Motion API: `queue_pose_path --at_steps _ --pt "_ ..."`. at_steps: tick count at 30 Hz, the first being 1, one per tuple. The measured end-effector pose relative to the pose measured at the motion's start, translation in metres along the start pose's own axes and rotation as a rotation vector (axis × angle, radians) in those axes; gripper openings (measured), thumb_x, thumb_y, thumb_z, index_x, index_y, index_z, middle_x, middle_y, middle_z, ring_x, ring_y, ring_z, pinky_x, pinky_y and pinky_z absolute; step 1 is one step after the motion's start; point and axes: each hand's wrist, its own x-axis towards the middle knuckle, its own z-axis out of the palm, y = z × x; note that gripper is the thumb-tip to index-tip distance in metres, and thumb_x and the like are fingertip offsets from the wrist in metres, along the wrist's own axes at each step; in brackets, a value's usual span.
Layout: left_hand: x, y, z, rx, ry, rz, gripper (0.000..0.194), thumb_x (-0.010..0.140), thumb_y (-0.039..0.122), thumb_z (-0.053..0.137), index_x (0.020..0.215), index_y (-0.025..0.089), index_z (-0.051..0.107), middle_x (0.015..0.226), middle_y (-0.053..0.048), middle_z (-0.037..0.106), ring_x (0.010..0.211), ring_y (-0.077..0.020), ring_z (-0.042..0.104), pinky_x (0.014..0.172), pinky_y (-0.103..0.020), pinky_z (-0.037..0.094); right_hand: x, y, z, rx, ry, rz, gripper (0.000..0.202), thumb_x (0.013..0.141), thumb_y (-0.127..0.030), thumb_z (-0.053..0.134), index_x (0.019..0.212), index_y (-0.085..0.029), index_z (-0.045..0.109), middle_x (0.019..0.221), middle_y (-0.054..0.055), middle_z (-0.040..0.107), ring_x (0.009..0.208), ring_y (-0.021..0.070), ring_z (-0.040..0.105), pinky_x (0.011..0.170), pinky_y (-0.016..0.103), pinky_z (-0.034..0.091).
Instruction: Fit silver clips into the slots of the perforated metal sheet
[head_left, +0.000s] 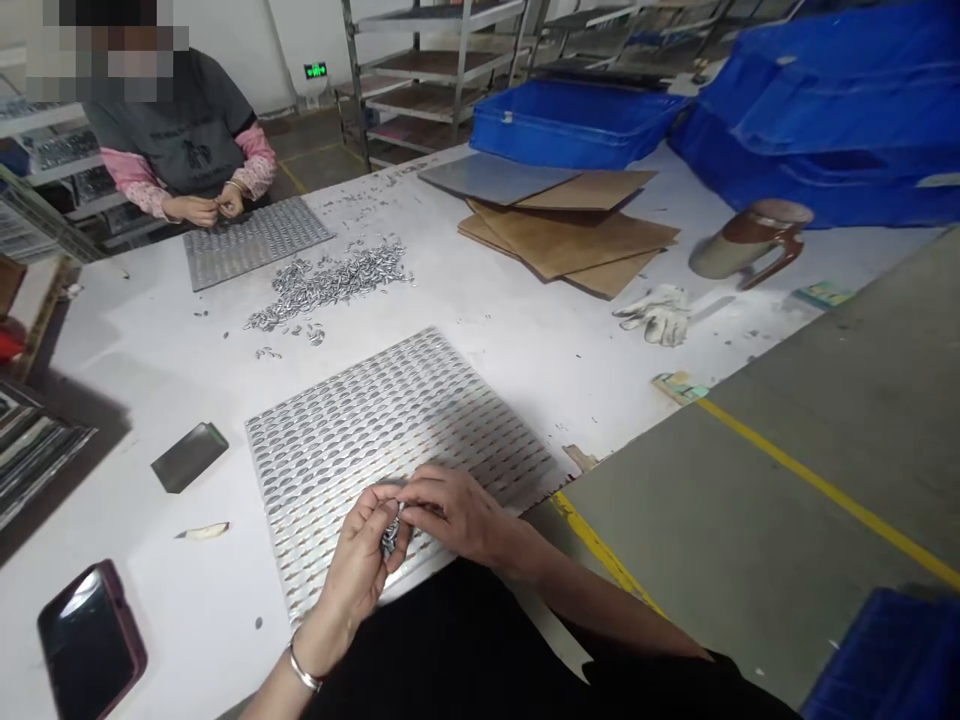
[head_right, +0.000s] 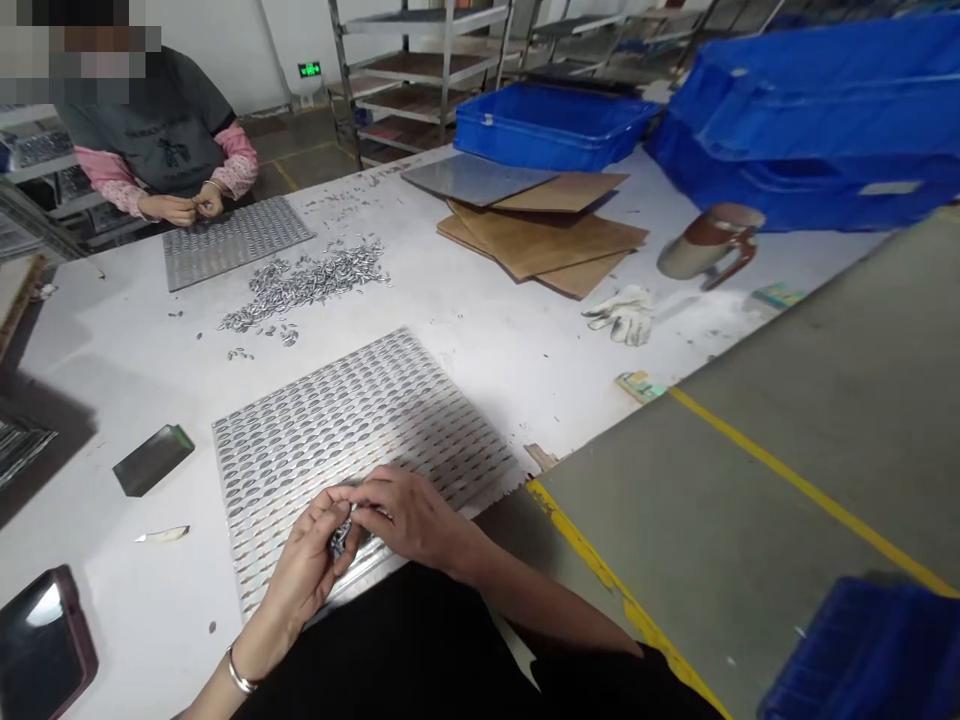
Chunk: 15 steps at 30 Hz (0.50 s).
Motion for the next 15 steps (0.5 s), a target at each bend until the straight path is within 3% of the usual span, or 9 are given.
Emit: queue_pose_path --at_steps 5,10,13,15 --pt "0.002 -0.001 0.002 0.035 0.04 -0.064 0.022 0.081 0.035 0.07 0.094 0.018 0.065 0.082 -0.001 0.061 0.058 -0.0067 0.05 0.046 -0.014 0.036 0.0 0.001 -0.001 -0.003 0.006 0.114 0.012 0.086 -0.011 0.061 0.078 -0.019 0.06 0.074 -0.002 0.06 0.073 0.0132 0.057 0.071 0.025 0.044" --pt "0.007 -0.004 -0.001 0.084 -0.031 -0.057 0.027 0.082 0.041 0.071 0.078 0.016 0.059 0.072 0.0 0.059 0.051 -0.0041 0.039 0.041 -0.013 0.023 -0.003 0.003 -0.007 -0.075 0.025 0.071 0.012 0.096 -0.02 0.053 0.084 -0.019 0.055 0.082 0.001 0.06 0.079 0.0145 0.056 0.074 0.026 0.043" --pt "0.012 -0.005 -0.001 0.03 -0.013 -0.1 0.027 0.078 0.04 0.075 0.081 0.016 0.063 0.073 -0.001 0.059 0.053 -0.0046 0.041 0.042 -0.013 0.024 0.002 0.021 -0.02 -0.108 0.057 0.097 0.015 0.098 -0.022 0.049 0.084 -0.02 0.055 0.082 0.001 0.061 0.078 0.0142 0.056 0.073 0.025 0.042" --pt "0.015 -0.005 -0.002 -0.027 -0.004 -0.126 0.029 0.075 0.037 0.078 0.091 0.015 0.067 0.078 -0.003 0.062 0.057 -0.0064 0.046 0.044 -0.014 0.029 0.011 0.045 -0.039 -0.207 0.12 0.213 0.017 0.098 -0.022 0.046 0.084 -0.019 0.056 0.083 0.001 0.062 0.078 0.0145 0.057 0.073 0.025 0.042"
